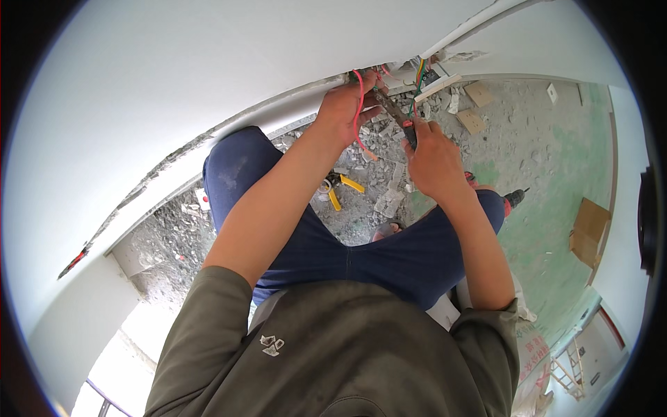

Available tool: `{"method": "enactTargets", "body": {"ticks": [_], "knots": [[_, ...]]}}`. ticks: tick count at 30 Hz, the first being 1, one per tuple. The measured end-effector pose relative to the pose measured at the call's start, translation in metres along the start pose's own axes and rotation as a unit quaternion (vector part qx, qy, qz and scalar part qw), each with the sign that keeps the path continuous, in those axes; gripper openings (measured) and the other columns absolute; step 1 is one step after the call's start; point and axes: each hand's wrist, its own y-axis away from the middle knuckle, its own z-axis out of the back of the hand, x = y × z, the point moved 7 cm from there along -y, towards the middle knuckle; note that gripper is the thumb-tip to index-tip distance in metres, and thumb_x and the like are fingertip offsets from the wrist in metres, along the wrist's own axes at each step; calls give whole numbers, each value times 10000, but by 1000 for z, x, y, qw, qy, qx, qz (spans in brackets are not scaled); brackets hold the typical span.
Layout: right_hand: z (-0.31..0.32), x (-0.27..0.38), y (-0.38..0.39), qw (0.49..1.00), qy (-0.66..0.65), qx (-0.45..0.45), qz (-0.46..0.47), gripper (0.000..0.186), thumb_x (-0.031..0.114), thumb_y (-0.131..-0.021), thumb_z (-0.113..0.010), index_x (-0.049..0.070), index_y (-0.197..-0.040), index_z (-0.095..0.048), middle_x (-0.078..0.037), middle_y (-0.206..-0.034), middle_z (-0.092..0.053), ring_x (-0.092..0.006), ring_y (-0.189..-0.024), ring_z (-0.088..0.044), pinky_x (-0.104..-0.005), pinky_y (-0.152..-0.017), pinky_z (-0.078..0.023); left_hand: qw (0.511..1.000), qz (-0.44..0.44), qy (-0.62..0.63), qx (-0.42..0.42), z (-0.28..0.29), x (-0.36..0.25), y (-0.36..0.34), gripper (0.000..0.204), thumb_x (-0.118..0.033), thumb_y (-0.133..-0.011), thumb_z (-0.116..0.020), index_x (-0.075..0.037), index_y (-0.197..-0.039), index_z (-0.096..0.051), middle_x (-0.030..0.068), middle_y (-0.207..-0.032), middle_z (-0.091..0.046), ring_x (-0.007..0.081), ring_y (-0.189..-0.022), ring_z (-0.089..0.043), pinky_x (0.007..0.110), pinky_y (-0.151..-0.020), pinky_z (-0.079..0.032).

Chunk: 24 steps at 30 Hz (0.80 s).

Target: Repairing or connecting electrical wires within a wall-mounted junction box using pliers and electrical tape.

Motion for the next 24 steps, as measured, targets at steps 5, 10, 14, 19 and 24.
{"method": "enactTargets", "body": {"ticks": [5, 10, 14, 19, 24], "knots": [[-6, -7, -4, 999, -34, 12, 10, 316, 197, -875, -590, -28, -1085, -520, -223, -956, -592, -391, -865, -616, -456, -755, -505, 1000, -2, -5, -5, 0, 0, -1, 235, -326, -916, -611, -115, -1018, -602, 36, -944, -633, 159, -849, -565, 342, -798, -469], [-13, -14, -12, 986, -147, 71, 26, 269, 218, -895, -575, -21, -1017, -563, -190, -798, -624, -348, -695, -637, -427, -672, -519, 1000, -7, -11, 4, 1, -2, -5, 218, -305, -931, -590, -99, -1001, -588, 49, -932, -634, 181, -870, -607, 327, -787, -494], [-42, -26, -11, 866, -400, 297, -53, 297, 234, -939, -543, -22, -1087, -566, -129, -876, -645, -259, -719, -616, -354, -635, -488, 1000, -7, 9, 9, -2, -1, -5, 220, -299, -927, -597, -91, -997, -583, 60, -927, -634, 193, -900, -614, 343, -811, -501], [-58, -7, 2, 555, -726, 398, -82, 446, 299, -961, -523, -39, -1251, -498, -144, -961, -642, -236, -782, -623, -365, -687, -507, 999, -8, 38, 16, 0, -1, -6, 223, -297, -917, -614, -85, -980, -585, 67, -937, -633, 207, -896, -619, 354, -828, -499], [-55, -10, 5, 646, -666, 354, -116, 484, 318, -970, -499, -8, -1325, -448, -168, -1101, -628, -273, -955, -641, -393, -838, -523, 1000, -1, 27, 11, 2, 1, -5, 249, -321, -906, -626, -81, -961, -587, 74, -933, -636, 219, -901, -625, 358, -824, -495]]}}
